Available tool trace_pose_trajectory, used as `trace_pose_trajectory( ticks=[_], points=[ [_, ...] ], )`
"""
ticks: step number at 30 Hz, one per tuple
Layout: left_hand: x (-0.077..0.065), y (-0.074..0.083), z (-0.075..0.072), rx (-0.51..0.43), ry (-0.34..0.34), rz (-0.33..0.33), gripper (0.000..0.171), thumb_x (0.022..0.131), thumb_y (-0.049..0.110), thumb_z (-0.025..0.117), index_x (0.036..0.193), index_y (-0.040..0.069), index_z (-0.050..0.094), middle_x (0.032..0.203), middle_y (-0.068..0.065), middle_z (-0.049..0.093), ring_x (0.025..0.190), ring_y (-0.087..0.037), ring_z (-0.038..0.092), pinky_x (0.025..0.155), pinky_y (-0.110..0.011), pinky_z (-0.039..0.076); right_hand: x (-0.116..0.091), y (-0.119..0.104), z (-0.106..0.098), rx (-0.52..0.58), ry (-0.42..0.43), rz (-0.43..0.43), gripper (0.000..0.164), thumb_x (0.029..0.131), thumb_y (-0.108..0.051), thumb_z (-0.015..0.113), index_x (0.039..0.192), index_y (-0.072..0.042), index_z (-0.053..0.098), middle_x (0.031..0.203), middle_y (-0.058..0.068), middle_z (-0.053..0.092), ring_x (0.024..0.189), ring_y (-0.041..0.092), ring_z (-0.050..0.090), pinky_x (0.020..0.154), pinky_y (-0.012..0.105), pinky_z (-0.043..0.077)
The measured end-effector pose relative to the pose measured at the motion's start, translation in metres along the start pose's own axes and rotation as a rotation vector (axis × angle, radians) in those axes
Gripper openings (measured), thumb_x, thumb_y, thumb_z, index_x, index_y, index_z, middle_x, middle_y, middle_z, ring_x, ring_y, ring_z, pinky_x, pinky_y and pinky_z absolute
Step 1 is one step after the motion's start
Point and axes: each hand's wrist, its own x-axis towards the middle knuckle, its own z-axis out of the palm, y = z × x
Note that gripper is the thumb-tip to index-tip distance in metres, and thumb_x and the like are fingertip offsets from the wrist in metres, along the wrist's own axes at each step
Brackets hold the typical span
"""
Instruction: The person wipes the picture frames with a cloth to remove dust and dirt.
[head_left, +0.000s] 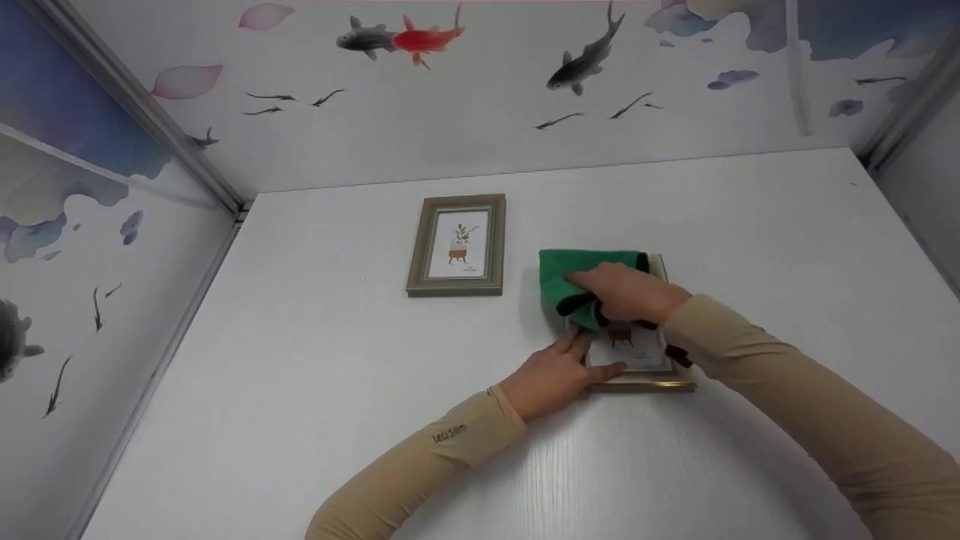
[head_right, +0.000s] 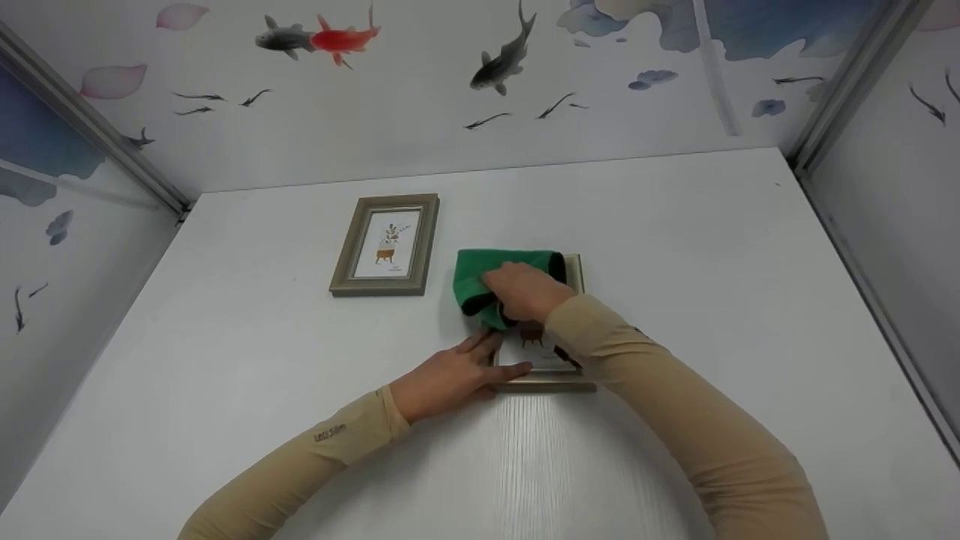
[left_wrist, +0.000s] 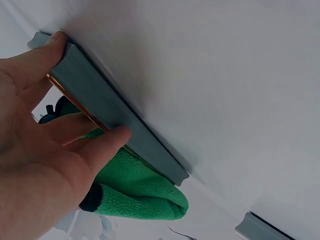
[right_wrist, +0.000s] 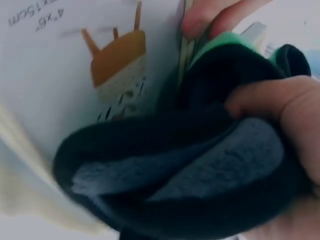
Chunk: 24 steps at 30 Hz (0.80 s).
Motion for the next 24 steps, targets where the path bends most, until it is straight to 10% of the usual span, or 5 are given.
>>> trace_pose_trajectory(
  ticks=[14,24],
  points=[
    [-0.001,-0.001,-0.004,-0.084,-0.065,-0.059,0.050,0.094,0.027,0.065,0.141,0.035,0.051,0.141,-0.022,0.046,0.132,-0.039,0.040,0.084,-0.033,0.053,-0.037,0.033,-0.004,-0.242,0.119,0.000,0.046,0.086,0.009,0.066,0.130,-0.001,0.056,0.122,0.020,0.061,0.110,0.037,0.058,0.090,0.052,0.047],
    [-0.002,0.003,0.000,-0.246,-0.095,-0.125,0.053,0.094,0.027,0.065,0.142,0.037,0.048,0.148,-0.025,0.033,0.140,-0.036,0.027,0.096,-0.039,0.046,-0.043,0.071,-0.005,0.030,0.185,0.228,0.052,0.087,0.009,0.054,0.136,0.013,0.039,0.117,0.034,0.055,0.108,0.046,0.054,0.090,0.057,0.043]
  ],
)
